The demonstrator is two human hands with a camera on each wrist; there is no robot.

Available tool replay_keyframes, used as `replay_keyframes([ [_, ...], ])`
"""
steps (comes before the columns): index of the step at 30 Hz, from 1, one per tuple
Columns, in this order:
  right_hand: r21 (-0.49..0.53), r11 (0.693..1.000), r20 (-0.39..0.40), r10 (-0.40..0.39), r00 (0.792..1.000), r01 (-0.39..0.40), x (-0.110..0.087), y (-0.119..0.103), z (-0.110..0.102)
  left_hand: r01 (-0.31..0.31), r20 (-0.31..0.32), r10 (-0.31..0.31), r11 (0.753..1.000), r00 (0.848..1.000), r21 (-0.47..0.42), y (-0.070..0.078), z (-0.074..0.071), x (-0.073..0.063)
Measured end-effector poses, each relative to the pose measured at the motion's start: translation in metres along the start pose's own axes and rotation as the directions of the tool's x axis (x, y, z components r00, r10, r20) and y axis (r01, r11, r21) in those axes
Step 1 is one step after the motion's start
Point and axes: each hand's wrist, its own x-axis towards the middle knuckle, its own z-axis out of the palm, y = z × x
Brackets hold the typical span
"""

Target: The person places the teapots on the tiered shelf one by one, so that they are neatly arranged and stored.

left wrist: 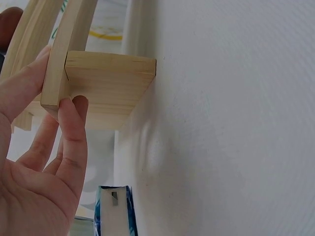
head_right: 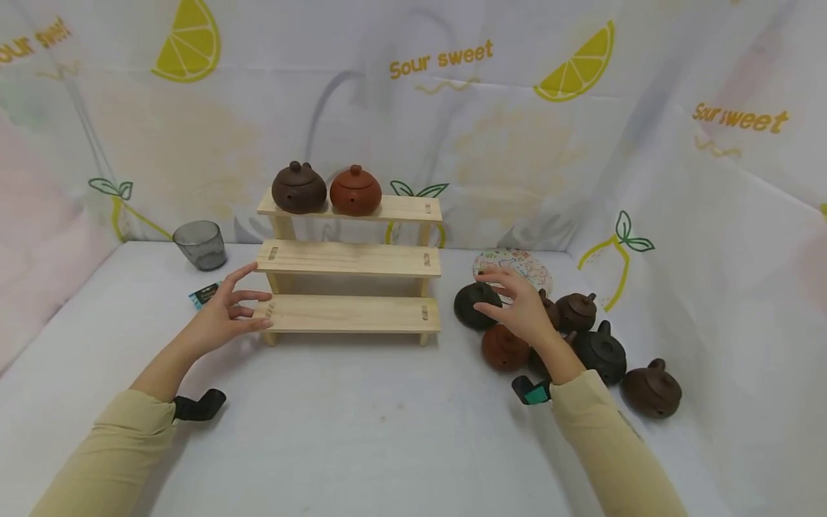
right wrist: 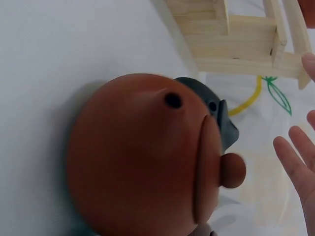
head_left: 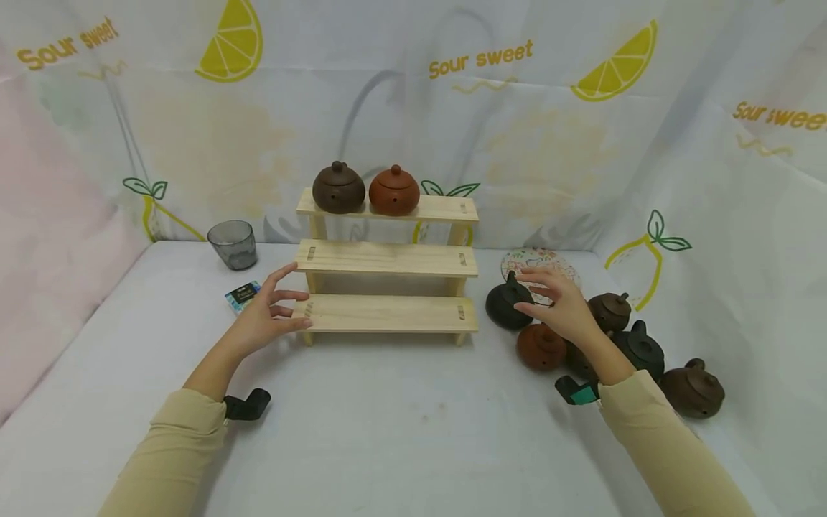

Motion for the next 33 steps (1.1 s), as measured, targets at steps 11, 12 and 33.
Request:
replay_keyframes([
  [11,-0.197,0.98,0.007,0.018,1.0,-0.016,-0.035,-0.003,-0.003,-0.01,-0.001,0.01,1.0,1.0,-0.019,-0.001,0.001,0.0],
  [12,-0.218,0.976,0.016,0.023,1.0,-0.019,-0.039,0.002,-0.003,-0.009,-0.001,0.009,1.0,1.0,-0.018,-0.001,0.001,0.0],
  [33,-0.406,0.913,0.295,0.176,0.939,-0.044,-0.067,0.025,-0.021,-0.012,0.005,0.012,1.0,1.0,-0.028,-0.001,0.001,0.001],
])
